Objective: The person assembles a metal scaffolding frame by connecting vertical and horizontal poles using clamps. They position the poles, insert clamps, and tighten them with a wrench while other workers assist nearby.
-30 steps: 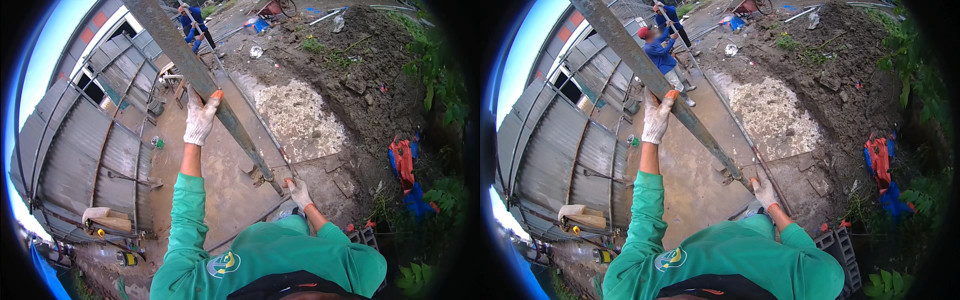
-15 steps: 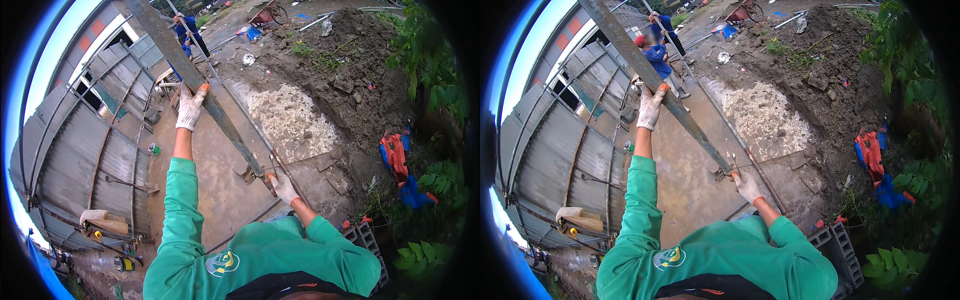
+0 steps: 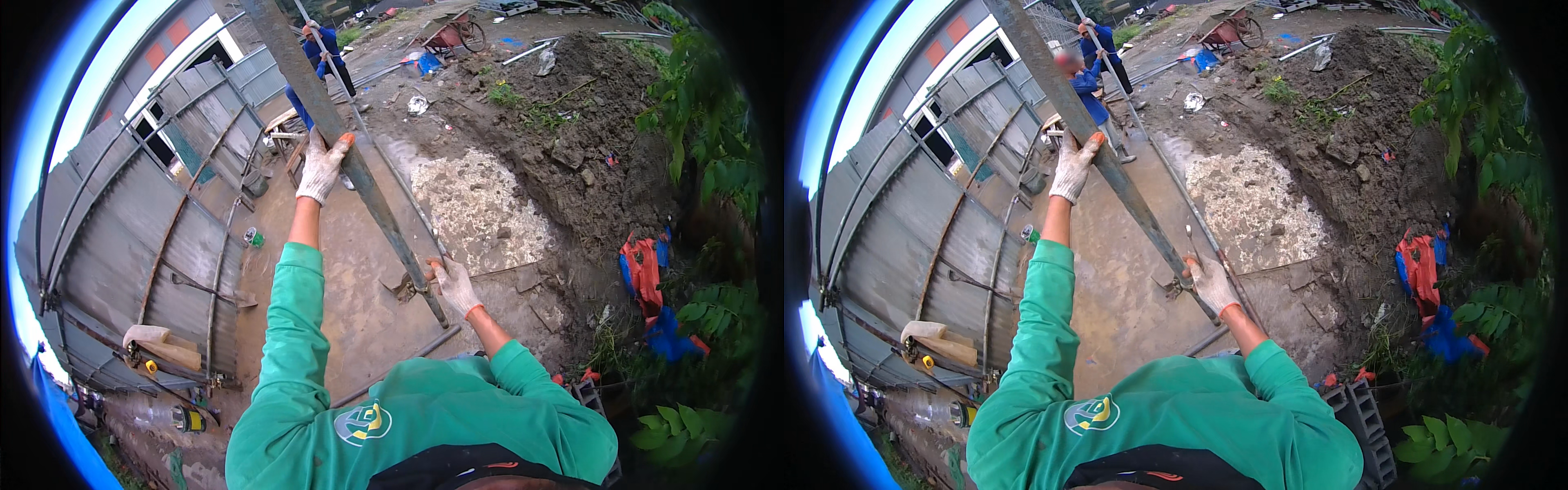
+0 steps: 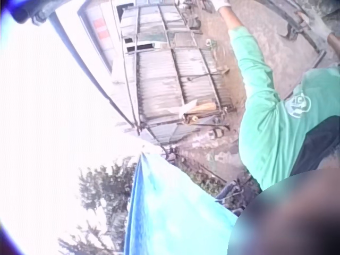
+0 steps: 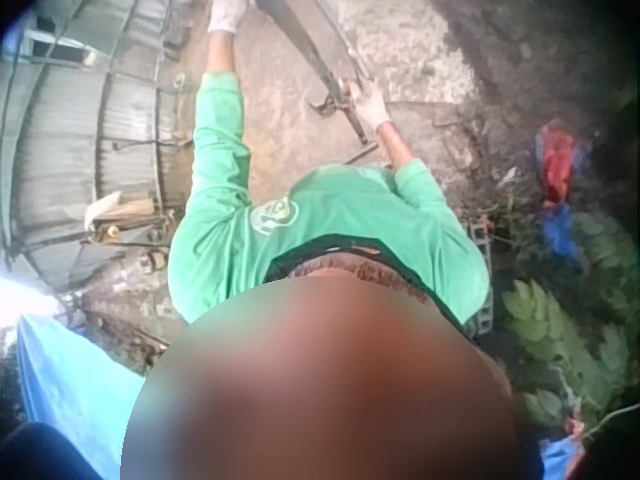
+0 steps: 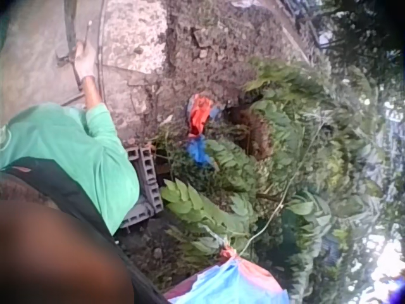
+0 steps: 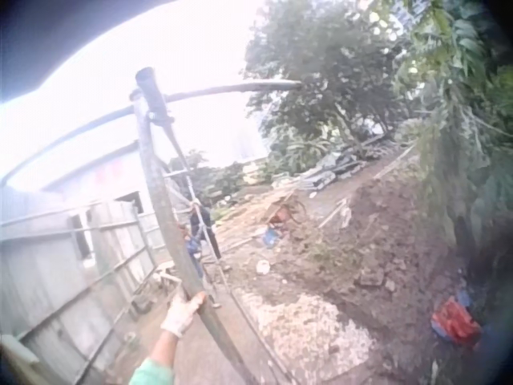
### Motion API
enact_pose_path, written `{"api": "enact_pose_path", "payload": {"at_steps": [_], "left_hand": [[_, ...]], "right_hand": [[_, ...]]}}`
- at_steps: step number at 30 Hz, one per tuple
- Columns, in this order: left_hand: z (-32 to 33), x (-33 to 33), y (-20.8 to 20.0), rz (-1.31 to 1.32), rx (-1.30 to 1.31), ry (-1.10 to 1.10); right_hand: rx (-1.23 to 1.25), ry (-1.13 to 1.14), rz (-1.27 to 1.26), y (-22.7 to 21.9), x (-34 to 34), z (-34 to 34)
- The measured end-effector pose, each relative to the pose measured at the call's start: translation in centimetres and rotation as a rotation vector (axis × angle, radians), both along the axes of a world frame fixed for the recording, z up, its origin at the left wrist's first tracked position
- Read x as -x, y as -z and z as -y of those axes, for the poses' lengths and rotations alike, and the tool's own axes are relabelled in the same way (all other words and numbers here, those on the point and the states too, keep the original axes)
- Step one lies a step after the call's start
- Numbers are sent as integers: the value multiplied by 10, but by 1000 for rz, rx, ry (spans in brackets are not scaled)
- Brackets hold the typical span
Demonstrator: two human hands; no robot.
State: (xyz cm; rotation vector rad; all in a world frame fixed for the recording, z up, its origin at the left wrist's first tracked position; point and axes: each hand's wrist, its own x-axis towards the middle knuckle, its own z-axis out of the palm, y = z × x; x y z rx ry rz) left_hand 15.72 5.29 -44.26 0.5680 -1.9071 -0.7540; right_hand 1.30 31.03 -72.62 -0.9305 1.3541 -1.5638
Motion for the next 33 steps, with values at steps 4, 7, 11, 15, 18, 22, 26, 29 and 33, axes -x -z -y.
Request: {"api": "enact_pose_path", "payload": {"at_steps": [4,7,11,15,18,22,26,29,33], "left_hand": [[-1,1,1,-24,18,-24],[-1,0,0,-18,38,-16],[1,0,-1,38,1,-21],[9,3,5,-30,-30,-15],[12,2,28,-89,7,36],[-3,-12,103,-105,-138,19],[-17,-23,188,34,-435,-17],[-26,-22,244,93,-500,-27],[-13,-10,299,355,-605,-85]], "right_hand": [[86,19,-108,6,0,6],[94,3,-150,10,-3,11],[56,-14,-106,-4,-2,12],[-25,10,-88,-39,12,21],[145,79,-333,-73,24,52],[282,100,-516,-130,26,120],[574,142,-751,-178,15,181],[392,-81,-845,-191,12,201],[372,-143,-875,-193,14,212]]}}
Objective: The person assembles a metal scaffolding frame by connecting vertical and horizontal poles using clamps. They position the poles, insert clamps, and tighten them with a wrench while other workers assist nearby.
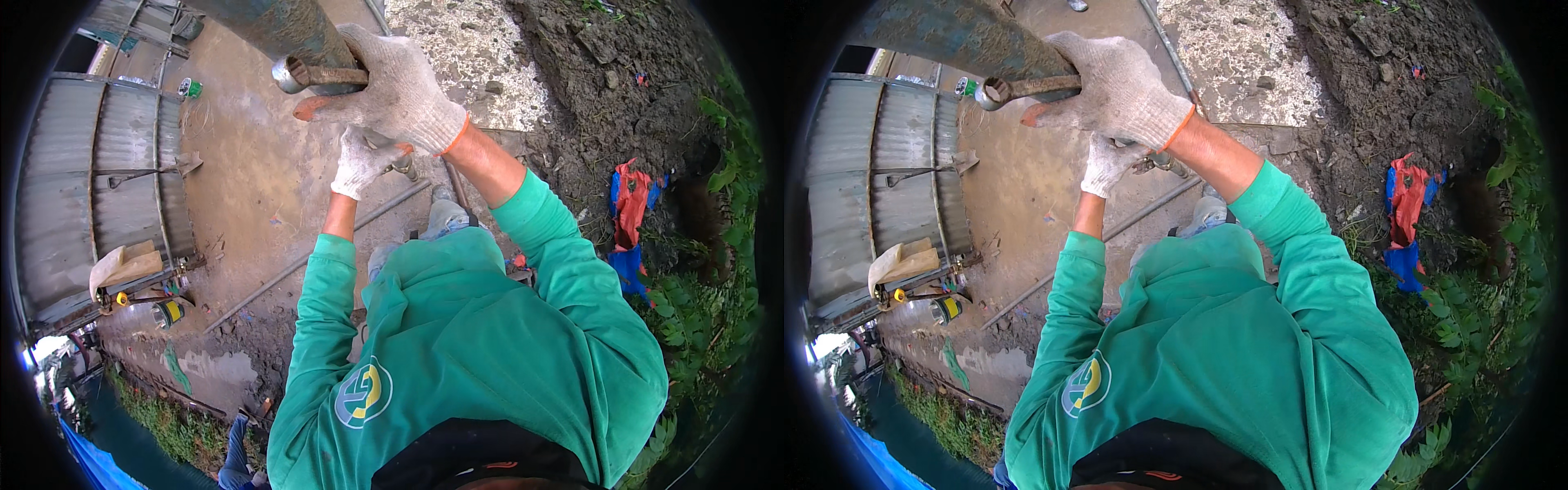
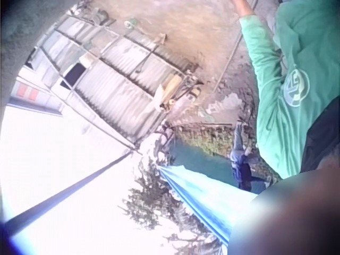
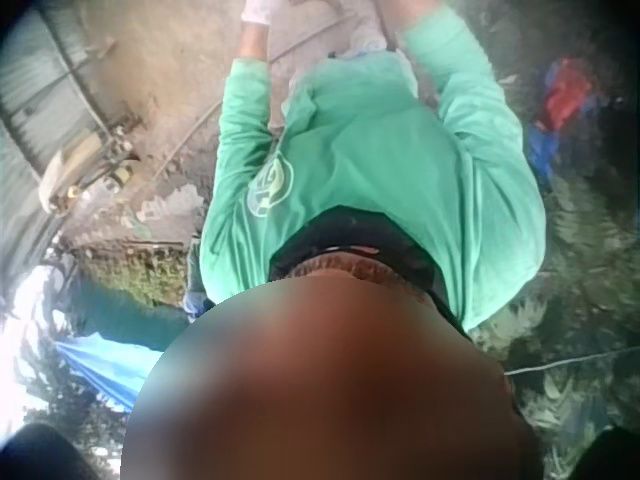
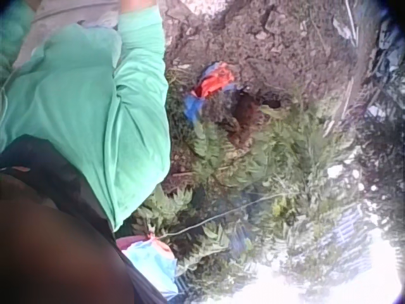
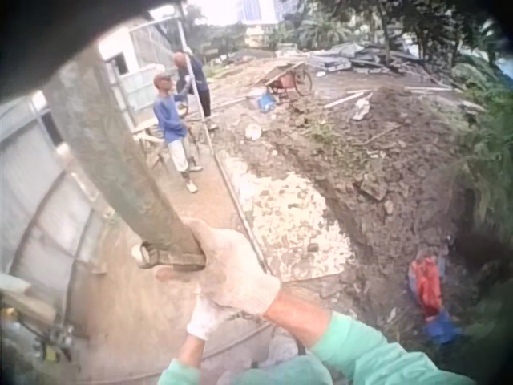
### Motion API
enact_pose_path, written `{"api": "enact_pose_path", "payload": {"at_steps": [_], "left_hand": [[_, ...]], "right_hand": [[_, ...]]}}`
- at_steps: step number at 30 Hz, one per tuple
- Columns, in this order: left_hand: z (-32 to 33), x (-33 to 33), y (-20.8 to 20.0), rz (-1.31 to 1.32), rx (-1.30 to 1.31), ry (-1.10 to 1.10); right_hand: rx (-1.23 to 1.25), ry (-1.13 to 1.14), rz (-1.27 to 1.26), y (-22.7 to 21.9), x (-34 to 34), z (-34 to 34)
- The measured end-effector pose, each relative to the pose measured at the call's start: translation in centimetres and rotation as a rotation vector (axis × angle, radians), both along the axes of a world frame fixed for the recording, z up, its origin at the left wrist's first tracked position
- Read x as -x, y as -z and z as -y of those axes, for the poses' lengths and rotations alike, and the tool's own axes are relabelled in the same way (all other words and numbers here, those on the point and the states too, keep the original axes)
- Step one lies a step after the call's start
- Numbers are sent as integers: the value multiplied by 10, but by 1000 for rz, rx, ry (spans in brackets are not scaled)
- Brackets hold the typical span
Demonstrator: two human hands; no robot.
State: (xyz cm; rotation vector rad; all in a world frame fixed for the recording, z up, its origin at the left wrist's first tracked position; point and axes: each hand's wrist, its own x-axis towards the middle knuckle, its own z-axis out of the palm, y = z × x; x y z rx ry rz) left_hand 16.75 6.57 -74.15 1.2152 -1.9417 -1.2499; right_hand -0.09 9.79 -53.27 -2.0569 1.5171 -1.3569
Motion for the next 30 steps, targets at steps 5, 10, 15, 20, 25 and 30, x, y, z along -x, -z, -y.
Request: {"api": "enact_pose_path", "payload": {"at_steps": [5,10,15,20,25,30], "left_hand": [[16,8,53,45,48,26],[19,7,60,-114,39,14],[10,10,41,-250,-45,26],[17,13,33,-60,-111,18],[21,10,39,-145,-17,30],[27,12,34,-116,-66,44]], "right_hand": [[-21,-6,-137,-5,5,8],[33,-13,-95,-6,3,13],[112,-13,-66,1,-1,20],[128,-25,12,-3,-3,24],[91,-14,-22,-11,-2,22],[105,-18,-78,-18,3,22]]}}
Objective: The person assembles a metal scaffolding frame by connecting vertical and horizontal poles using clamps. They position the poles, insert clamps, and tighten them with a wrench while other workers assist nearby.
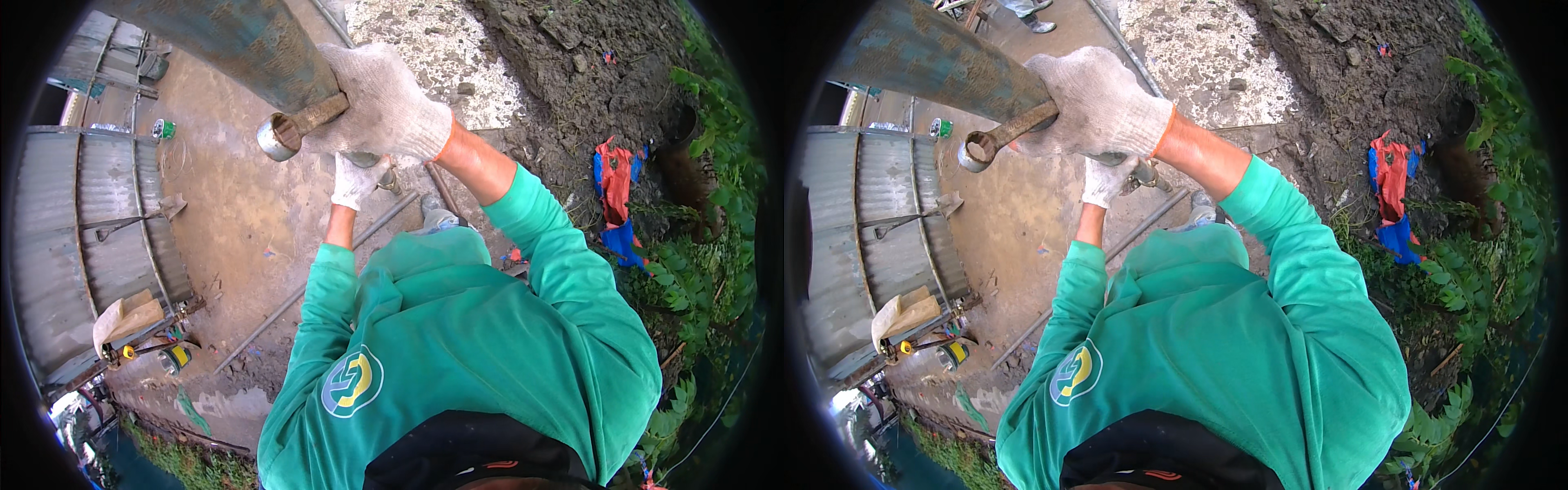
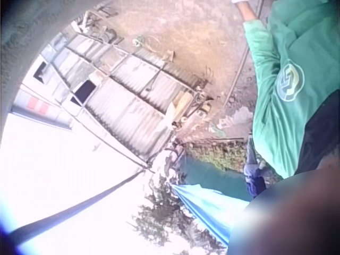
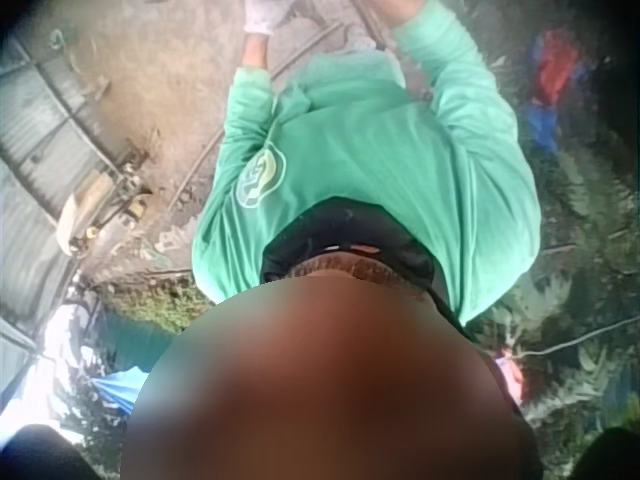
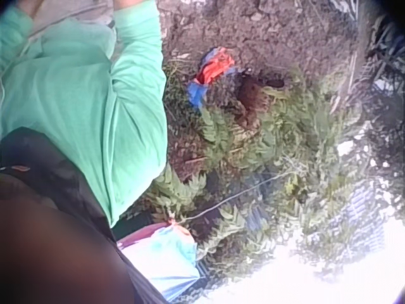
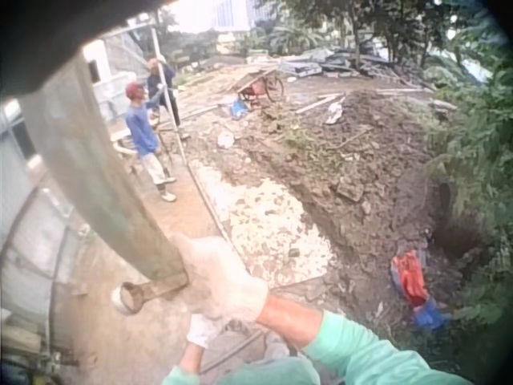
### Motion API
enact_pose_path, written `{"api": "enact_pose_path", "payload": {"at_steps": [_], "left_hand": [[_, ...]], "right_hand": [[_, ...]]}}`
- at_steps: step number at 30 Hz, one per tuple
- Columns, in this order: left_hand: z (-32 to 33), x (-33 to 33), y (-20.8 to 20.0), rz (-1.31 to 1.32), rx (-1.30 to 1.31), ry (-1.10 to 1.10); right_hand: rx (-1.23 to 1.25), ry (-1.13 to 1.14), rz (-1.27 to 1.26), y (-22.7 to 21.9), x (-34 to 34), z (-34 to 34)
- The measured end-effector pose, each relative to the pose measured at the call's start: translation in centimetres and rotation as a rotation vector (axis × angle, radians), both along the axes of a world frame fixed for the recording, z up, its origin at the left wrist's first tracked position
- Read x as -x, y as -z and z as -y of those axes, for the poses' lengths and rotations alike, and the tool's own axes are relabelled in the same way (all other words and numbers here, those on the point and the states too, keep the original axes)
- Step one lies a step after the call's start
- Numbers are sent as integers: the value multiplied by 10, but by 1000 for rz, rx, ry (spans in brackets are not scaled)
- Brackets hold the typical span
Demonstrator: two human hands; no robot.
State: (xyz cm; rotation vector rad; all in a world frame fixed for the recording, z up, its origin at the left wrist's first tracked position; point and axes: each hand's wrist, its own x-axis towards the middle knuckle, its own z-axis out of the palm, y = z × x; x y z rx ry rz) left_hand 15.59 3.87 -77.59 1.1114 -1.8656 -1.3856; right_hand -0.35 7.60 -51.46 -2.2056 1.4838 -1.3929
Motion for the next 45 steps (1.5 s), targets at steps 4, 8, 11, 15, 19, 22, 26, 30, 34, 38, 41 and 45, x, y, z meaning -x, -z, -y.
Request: {"api": "enact_pose_path", "payload": {"at_steps": [4,8,11,15,19,22,26,30,34,38,41,45], "left_hand": [[0,-5,-5,-6,55,19],[-3,-17,3,74,211,22],[-1,-22,15,206,306,98],[-4,-25,22,171,285,42],[-11,-21,16,94,178,38],[-14,-15,7,33,104,-38],[-14,-10,-4,-21,141,-48],[-11,-14,-10,45,153,10],[-7,-14,-8,105,52,42],[-8,-15,0,105,37,-4],[-9,-20,4,123,44,37],[-14,-29,5,116,225,100]], "right_hand": [[-25,-4,10,1,-2,-1],[-54,-14,18,9,-9,-4],[-48,-43,31,15,-11,-6],[-22,-50,25,16,-10,-6],[-10,-38,40,12,-9,-6],[-39,-43,34,9,-9,-7],[-40,-27,3,7,-9,-6],[-80,-20,-41,8,-8,-4],[-22,-45,-26,9,-6,-1],[-41,-22,-18,10,-8,-4],[-119,-20,15,6,-11,-12],[-165,-73,117,4,-12,-26]]}}
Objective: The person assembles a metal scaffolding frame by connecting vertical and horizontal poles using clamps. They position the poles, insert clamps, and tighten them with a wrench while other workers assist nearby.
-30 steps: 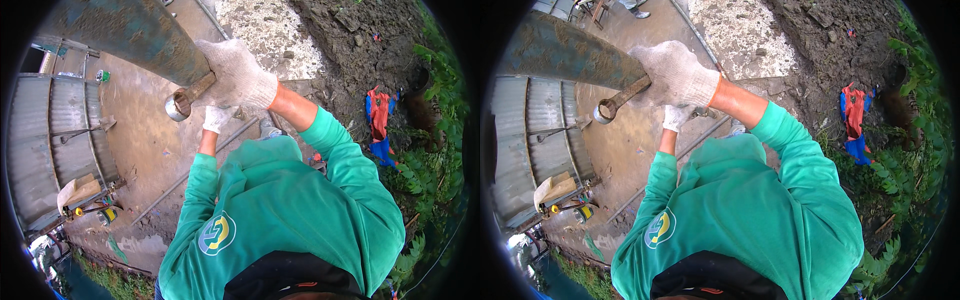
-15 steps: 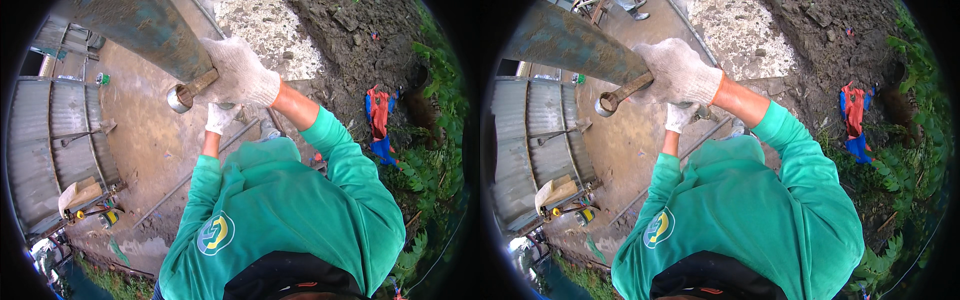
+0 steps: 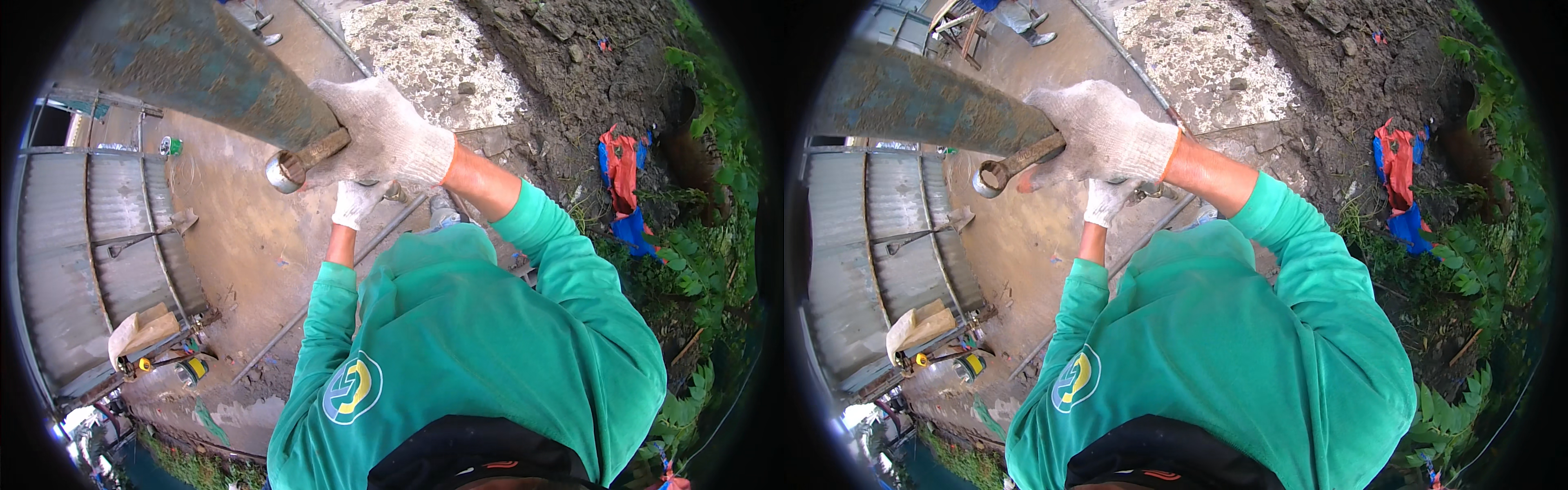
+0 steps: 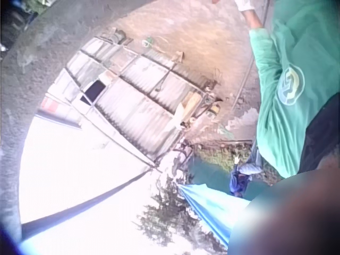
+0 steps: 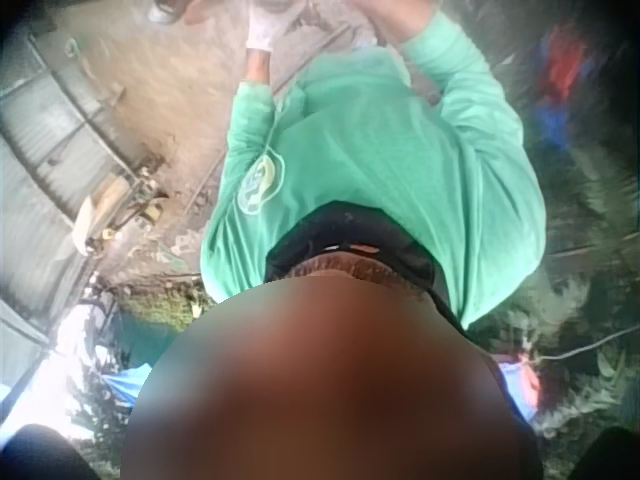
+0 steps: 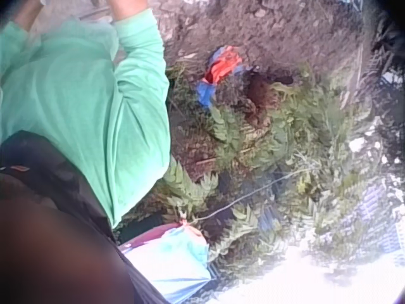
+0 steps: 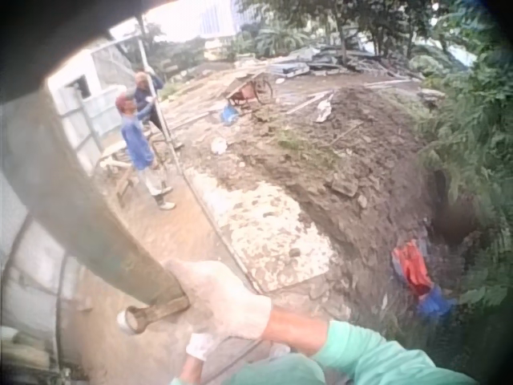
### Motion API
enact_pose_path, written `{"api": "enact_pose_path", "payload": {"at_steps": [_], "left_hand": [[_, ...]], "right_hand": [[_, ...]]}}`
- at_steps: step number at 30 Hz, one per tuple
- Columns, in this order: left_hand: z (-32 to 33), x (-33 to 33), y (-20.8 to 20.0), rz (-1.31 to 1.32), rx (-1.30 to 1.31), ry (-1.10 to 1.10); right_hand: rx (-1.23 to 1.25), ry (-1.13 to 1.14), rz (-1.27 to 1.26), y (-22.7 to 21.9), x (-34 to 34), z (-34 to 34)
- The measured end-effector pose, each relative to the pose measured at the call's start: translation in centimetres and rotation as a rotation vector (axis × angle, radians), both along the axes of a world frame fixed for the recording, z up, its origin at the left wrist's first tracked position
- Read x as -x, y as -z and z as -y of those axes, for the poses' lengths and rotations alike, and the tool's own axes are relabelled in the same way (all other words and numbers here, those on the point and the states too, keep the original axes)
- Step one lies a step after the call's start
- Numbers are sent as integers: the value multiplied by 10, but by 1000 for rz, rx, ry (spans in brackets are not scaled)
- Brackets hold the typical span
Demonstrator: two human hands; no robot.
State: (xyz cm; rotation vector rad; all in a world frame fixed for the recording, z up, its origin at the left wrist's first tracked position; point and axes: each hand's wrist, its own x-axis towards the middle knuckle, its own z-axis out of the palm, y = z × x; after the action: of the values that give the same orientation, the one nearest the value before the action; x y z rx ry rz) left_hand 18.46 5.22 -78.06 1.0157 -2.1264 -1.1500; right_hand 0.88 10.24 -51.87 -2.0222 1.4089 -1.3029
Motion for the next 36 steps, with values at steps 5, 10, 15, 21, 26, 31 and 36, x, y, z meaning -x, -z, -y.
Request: {"api": "enact_pose_path", "payload": {"at_steps": [5,10,15,21,26,31,36], "left_hand": [[-5,-4,-3,-89,-168,43],[-20,3,5,-159,-327,-3],[-27,-16,53,101,-214,0],[32,-39,147,81,-733,-179],[64,-8,159,365,-690,-76],[87,35,188,648,-749,226],[83,27,216,577,-919,111]], "right_hand": [[57,27,320,61,27,-19],[-619,661,205,232,77,-84],[-1205,403,870,386,44,-147],[-1203,252,1125,448,22,-114],[-1016,305,252,474,7,-90],[-1024,421,455,485,-22,-85],[-923,303,174,495,-21,-75]]}}
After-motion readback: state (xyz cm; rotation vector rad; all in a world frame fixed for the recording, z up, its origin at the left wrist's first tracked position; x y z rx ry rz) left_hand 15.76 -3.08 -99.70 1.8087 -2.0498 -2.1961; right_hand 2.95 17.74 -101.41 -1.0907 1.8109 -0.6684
